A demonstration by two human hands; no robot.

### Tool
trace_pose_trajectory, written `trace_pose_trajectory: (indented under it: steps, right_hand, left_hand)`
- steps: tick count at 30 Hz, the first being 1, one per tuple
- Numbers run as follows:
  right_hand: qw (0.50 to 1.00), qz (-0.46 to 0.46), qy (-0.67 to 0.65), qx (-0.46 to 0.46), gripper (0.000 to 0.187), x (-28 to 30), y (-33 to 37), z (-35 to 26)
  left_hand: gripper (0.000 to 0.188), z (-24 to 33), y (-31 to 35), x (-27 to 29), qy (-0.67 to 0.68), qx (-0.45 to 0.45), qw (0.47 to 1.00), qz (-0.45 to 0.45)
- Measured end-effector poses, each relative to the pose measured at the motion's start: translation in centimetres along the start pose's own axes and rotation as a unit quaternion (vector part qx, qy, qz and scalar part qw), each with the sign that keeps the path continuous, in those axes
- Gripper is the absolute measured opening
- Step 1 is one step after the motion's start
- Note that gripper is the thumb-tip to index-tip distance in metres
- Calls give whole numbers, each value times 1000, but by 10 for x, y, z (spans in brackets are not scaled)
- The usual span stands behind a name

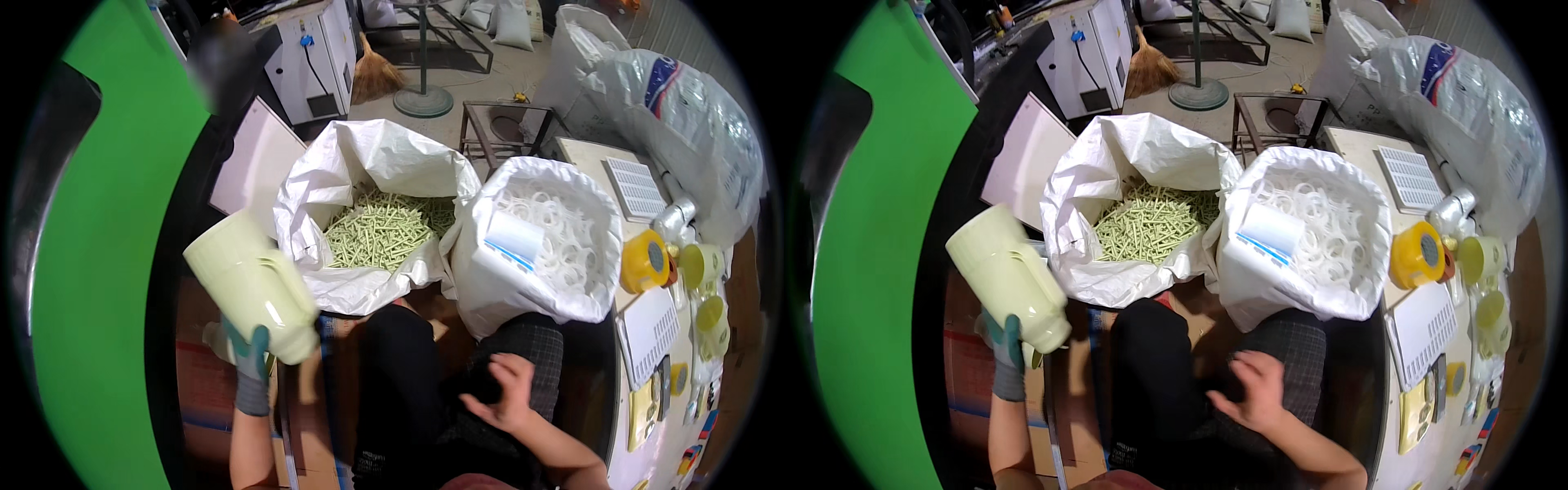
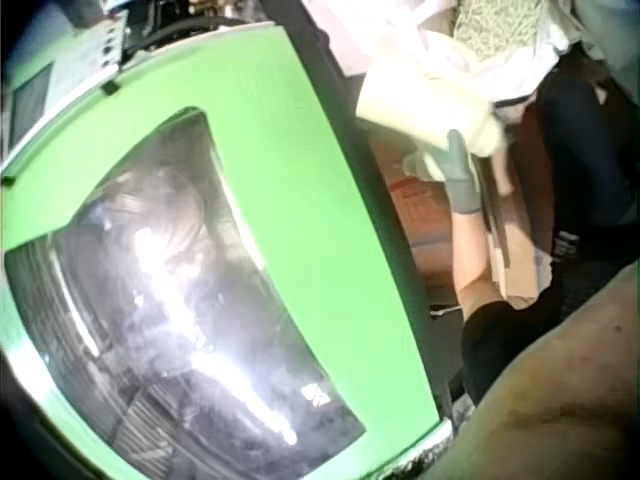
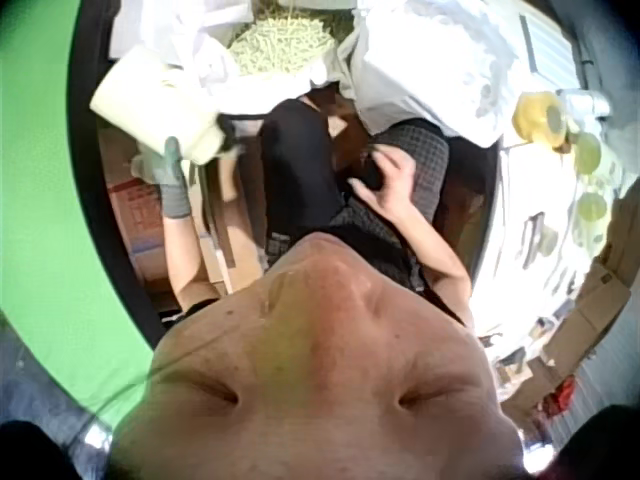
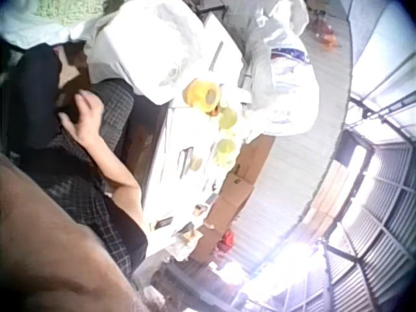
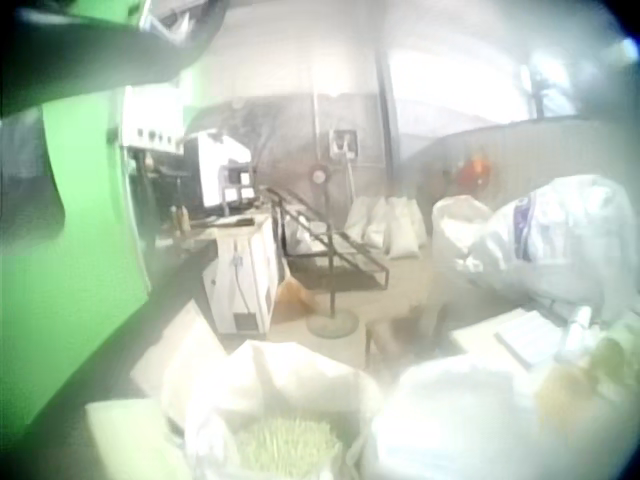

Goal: The person applies several stickers and labels to the side of a yellow plastic jug. They pick stickers from sheets on a table and press them onto the jug surface, while also handling white plastic rings from a bag.

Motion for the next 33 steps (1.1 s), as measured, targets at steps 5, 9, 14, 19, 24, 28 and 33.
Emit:
trace_pose_trajectory:
  steps: [5, 9, 14, 19, 24, 28, 33]
  right_hand:
    - [962, 89, -73, 246, 56, 0, -15, -82]
    - [977, 13, -63, 203, 61, 31, -11, -105]
    - [987, -11, -113, -116, 97, 42, 18, -71]
    - [986, -40, -94, -131, 96, 22, 6, -53]
    - [987, -49, -109, -104, 76, 24, 12, -52]
    - [987, -45, -106, -109, 82, 23, 11, -53]
    - [987, -62, -103, -108, 86, 12, 20, -45]
  left_hand:
    - [75, 105, 136, -163, 234, 277, 890, -276]
    - [83, 112, 230, -190, 203, 501, 753, -375]
    - [48, 133, 207, -152, -179, -40, 927, -328]
    - [64, 195, 245, -215, -61, -258, 903, -338]
    - [47, 190, 273, -222, -207, -429, 824, -306]
    - [43, 195, 272, -229, -220, -418, 820, -322]
    - [43, 198, 269, -234, -247, -413, 802, -353]
Point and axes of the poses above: each hand's wrist, its own y-axis away from the middle knuckle, its own x-axis out of the back of the hand, z = x × y, the point moved 7 cm from there along -y, towards the middle knuckle, and after that the axes turned 8 degrees about z, right-handed, at the moved point
